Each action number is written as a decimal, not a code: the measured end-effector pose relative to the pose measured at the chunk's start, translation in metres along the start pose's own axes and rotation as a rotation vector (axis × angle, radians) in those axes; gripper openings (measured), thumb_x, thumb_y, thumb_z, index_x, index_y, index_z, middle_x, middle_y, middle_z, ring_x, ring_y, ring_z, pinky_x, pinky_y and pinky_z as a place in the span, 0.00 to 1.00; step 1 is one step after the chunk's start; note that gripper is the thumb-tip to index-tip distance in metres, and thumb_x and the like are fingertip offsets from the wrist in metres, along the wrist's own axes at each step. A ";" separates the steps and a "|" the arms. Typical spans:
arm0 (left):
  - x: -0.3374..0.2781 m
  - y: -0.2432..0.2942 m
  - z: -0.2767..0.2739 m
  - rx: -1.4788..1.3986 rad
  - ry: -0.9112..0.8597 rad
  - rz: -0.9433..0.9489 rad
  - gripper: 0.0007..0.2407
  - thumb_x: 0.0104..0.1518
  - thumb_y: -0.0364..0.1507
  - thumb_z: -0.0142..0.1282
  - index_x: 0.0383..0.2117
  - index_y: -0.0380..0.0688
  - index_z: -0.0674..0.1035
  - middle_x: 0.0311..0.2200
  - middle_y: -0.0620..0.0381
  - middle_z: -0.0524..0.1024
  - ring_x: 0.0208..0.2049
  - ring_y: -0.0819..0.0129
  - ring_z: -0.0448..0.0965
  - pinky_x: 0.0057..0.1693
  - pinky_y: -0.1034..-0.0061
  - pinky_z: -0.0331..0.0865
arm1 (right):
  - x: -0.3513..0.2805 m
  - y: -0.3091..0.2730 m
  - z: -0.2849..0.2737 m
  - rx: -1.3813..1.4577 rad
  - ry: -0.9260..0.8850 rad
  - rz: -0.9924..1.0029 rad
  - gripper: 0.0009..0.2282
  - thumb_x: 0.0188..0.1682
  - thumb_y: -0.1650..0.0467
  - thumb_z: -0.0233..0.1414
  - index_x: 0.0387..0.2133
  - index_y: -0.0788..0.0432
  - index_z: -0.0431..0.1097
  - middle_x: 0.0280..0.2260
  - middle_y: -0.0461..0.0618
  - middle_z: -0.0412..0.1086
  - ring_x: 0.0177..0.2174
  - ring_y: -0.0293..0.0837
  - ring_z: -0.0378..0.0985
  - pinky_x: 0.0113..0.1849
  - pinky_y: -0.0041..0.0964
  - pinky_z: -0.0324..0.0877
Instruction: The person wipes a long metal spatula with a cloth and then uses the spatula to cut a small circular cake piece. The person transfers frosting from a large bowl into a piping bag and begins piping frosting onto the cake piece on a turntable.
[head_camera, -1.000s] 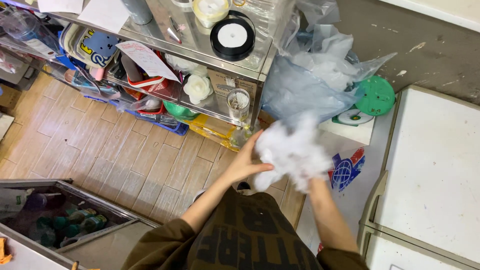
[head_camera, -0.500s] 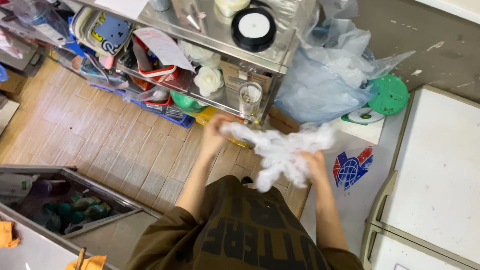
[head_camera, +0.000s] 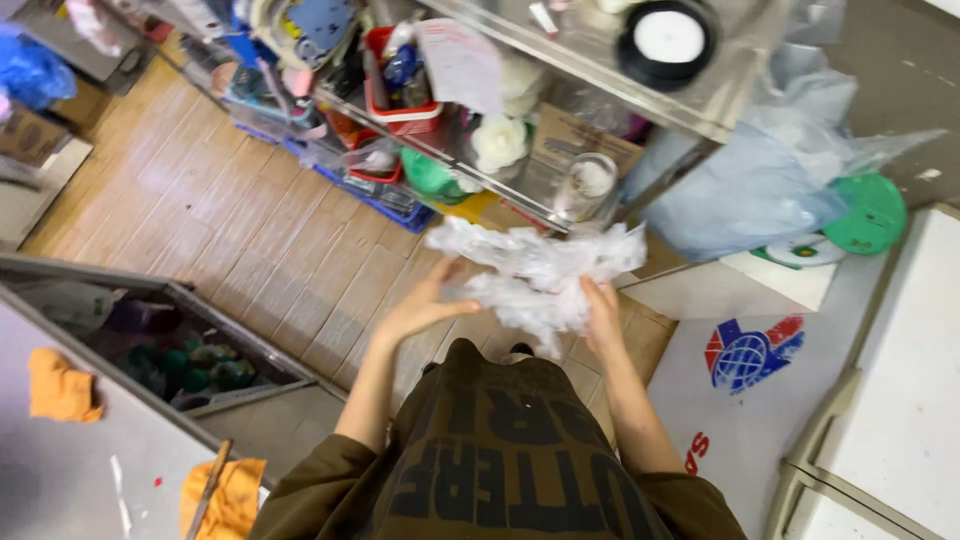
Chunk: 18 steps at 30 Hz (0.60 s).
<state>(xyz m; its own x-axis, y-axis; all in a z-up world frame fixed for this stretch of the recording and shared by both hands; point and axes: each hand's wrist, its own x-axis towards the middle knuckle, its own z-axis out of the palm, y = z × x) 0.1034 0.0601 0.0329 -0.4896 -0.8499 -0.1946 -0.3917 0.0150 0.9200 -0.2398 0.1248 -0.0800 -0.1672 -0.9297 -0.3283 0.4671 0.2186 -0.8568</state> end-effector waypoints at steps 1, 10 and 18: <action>-0.001 -0.006 0.009 -0.156 -0.021 0.008 0.46 0.42 0.44 0.69 0.68 0.37 0.57 0.59 0.49 0.69 0.60 0.56 0.68 0.61 0.66 0.64 | 0.002 0.026 0.012 -0.026 -0.071 0.006 0.17 0.55 0.68 0.52 0.55 0.64 0.66 0.45 0.53 0.73 0.42 0.44 0.76 0.44 0.41 0.71; -0.091 -0.098 -0.023 -1.083 0.067 -0.250 0.32 0.53 0.38 0.58 0.66 0.45 0.60 0.60 0.49 0.69 0.58 0.55 0.71 0.57 0.58 0.70 | -0.052 0.140 0.190 -0.530 -0.427 -0.271 0.19 0.48 0.75 0.52 0.55 0.66 0.67 0.57 0.55 0.64 0.55 0.48 0.67 0.53 0.42 0.66; -0.135 -0.175 -0.053 -1.452 0.706 -0.013 0.25 0.68 0.37 0.51 0.67 0.38 0.63 0.63 0.44 0.67 0.62 0.53 0.70 0.64 0.59 0.70 | -0.087 0.127 0.307 -0.316 -0.619 0.076 0.39 0.39 0.76 0.57 0.67 0.55 0.47 0.65 0.50 0.50 0.60 0.42 0.56 0.54 0.39 0.61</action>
<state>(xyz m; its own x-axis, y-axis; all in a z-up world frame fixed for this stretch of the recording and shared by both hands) 0.2795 0.1442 -0.0836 0.1066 -0.9127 -0.3944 0.8386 -0.1306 0.5288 0.1006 0.1420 -0.0378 0.4248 -0.8862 -0.1852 0.1673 0.2779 -0.9459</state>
